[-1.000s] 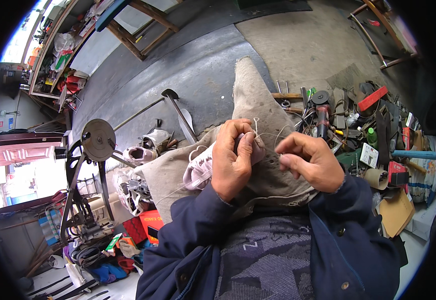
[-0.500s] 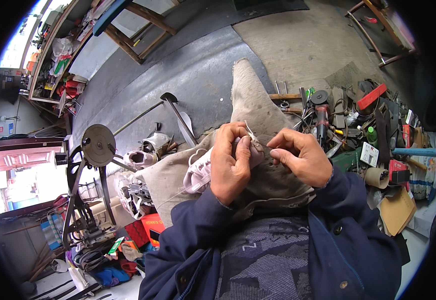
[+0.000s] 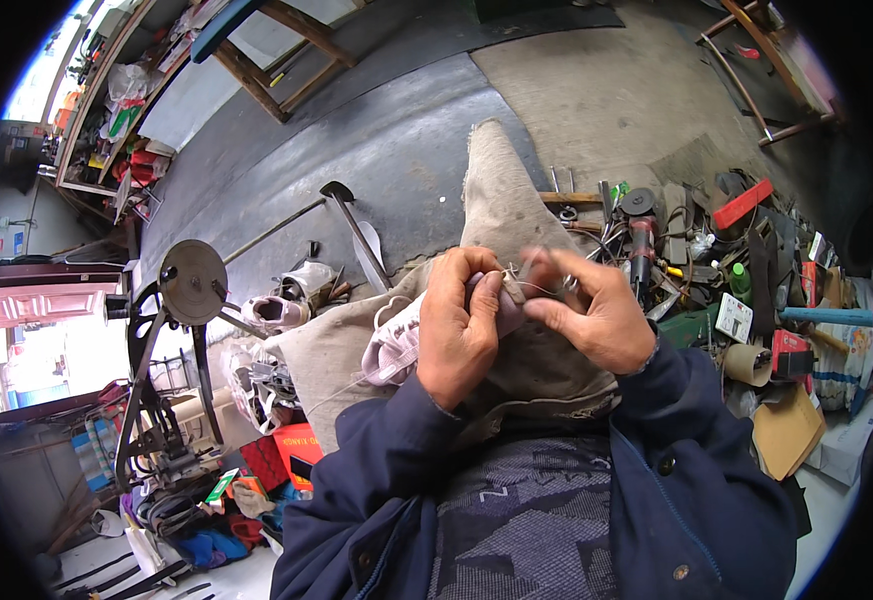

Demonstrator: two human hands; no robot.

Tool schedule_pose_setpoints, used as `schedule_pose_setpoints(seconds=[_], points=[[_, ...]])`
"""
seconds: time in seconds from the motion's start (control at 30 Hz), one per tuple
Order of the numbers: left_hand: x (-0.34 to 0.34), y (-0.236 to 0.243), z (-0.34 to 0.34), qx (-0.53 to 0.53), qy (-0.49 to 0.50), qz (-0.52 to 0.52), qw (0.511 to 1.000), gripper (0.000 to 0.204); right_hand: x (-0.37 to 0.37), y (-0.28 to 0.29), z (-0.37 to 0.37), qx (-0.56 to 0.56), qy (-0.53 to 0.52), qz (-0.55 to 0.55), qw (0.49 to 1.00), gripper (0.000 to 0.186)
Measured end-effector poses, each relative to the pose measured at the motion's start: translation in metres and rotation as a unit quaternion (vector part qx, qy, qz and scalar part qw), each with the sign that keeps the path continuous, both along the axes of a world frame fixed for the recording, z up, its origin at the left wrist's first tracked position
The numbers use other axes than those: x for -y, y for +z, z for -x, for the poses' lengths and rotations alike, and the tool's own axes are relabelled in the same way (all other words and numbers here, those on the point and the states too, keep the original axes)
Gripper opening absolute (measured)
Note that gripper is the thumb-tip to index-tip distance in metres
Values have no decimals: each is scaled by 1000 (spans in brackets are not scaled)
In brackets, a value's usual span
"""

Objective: The person hand-sews a pink sneaker using a needle and thread. They repeatedly insert the needle through the shoe's upper and pull the thread to secure the stitching while holding the shoe steady.

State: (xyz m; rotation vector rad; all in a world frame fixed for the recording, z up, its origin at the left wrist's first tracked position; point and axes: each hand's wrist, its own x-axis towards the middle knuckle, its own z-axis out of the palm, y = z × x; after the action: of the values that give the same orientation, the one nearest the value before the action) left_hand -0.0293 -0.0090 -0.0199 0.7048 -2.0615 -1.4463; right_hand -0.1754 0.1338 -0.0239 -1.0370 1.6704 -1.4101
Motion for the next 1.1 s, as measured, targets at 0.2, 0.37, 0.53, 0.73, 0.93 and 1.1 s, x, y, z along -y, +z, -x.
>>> schedule_pose_setpoints(seconds=[0.2,0.37,0.53,0.73,0.93,1.1], points=[[5,15,-13,100,-84,241,962,63,-38,7,20,189,0,-149,971,21],[1,11,-7,170,-79,303,935,77,-13,-1,7,308,23,168,936,38],[5,5,-4,172,-72,305,934,76,18,12,-30,574,-69,206,789,39],[5,-4,-3,173,-69,295,937,73,24,30,-54,508,-171,135,834,35],[11,-15,-11,166,-68,297,938,75,31,32,-76,433,-166,139,875,35],[14,-17,-16,170,-60,296,938,76,32,32,-83,404,-163,125,891,33]])
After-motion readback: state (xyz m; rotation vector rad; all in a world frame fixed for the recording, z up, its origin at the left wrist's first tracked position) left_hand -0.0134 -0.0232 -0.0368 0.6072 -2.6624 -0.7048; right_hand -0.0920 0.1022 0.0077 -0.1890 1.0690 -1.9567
